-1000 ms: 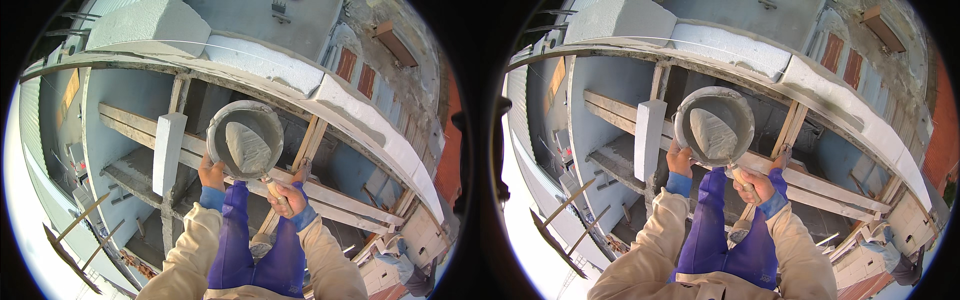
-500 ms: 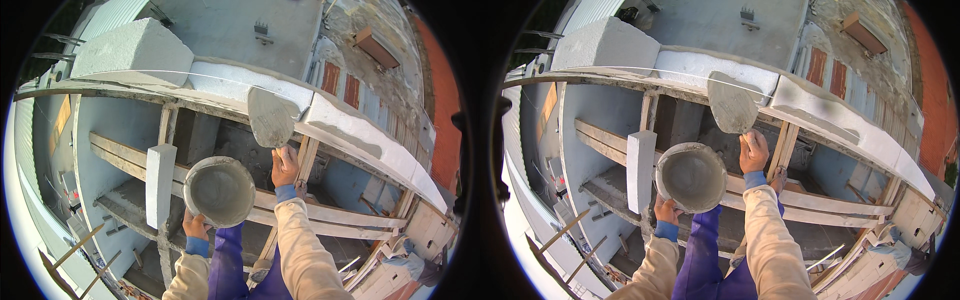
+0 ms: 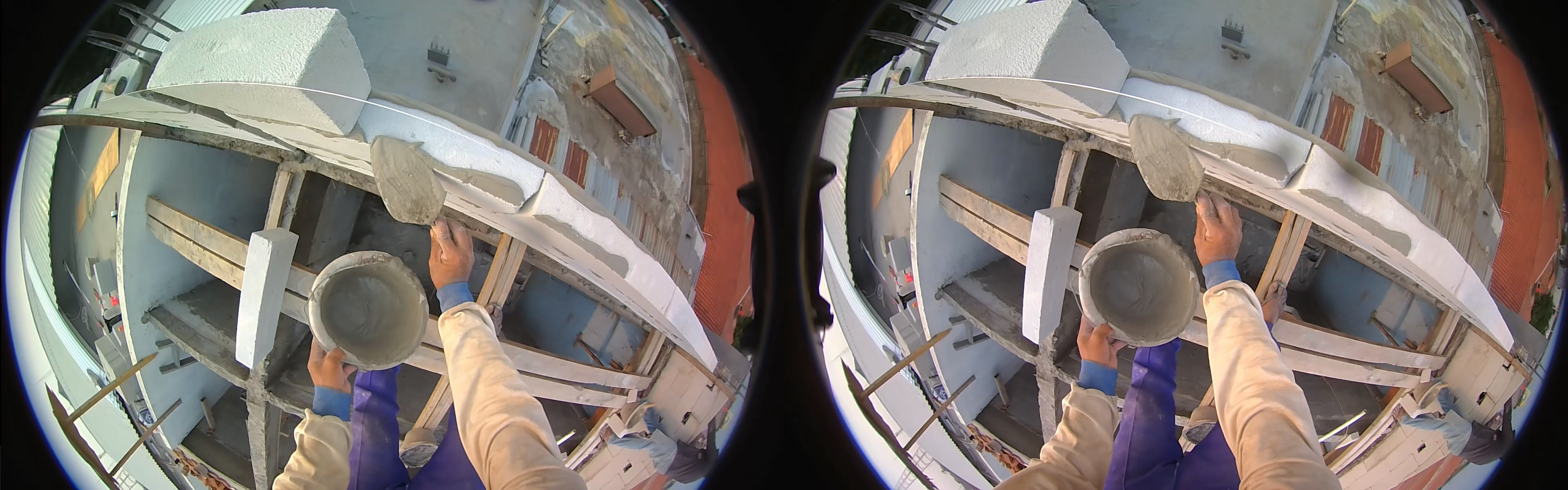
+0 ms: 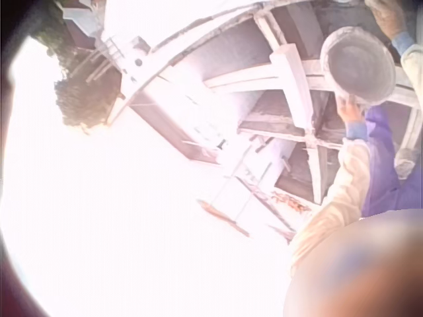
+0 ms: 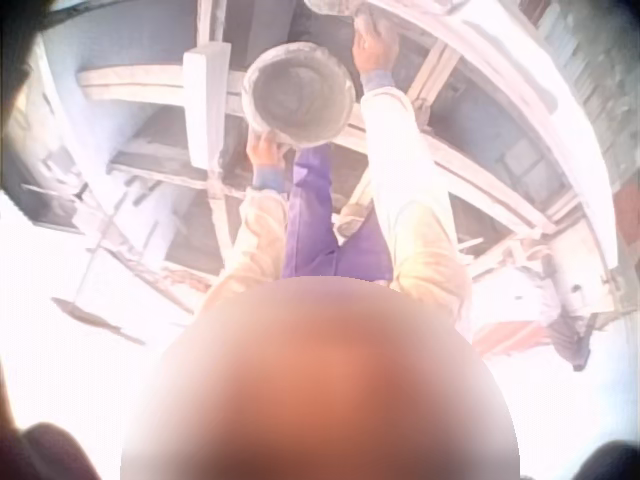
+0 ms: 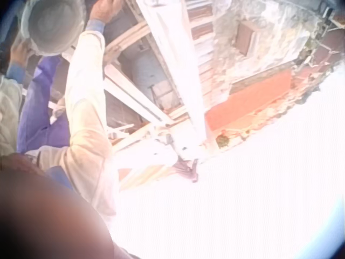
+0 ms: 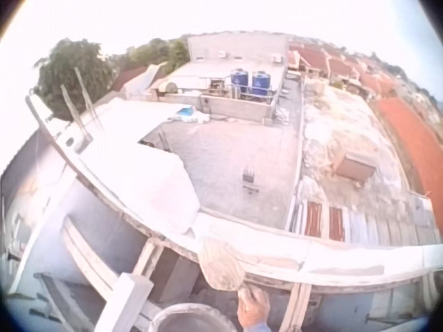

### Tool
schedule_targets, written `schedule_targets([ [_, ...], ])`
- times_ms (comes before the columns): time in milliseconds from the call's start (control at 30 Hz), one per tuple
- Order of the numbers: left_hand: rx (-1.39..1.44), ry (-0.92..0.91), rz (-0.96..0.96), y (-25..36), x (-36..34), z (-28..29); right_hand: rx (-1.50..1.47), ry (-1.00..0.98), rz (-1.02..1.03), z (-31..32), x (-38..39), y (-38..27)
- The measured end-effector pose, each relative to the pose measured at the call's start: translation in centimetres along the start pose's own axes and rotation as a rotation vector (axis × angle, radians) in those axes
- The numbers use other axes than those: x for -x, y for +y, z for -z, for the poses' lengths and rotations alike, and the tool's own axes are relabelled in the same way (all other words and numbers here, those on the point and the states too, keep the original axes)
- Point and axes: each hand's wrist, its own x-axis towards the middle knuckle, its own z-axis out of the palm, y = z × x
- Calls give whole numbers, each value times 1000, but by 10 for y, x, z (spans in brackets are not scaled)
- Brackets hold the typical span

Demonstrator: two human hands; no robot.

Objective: The person applies mortar to a white block using a trowel, places it onto a wall under construction, and taps it into position with a hammer. The person repeats this process for additional blocks along the wall.

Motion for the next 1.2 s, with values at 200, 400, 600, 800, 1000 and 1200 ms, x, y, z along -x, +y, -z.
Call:
schedule_targets([
  [200,-29,56,-99,14,-5,-16,-123,-444,-40,117,68,-45],
  [400,-245,-69,-396,23,-8,-36,186,-1121,-167,179,73,-75],
  [600,-453,-96,-420,35,-12,-63,-377,-1264,-367,193,58,-91],
  [800,-327,-123,-360,37,-9,-58,-1373,-1304,-1694,227,46,-50],
  [1000,37,-31,-102,30,7,-44,-1273,-828,-990,214,44,-53],
  [1200,3,106,-37,13,18,-9,-275,-51,-122,94,-2,-17],
])
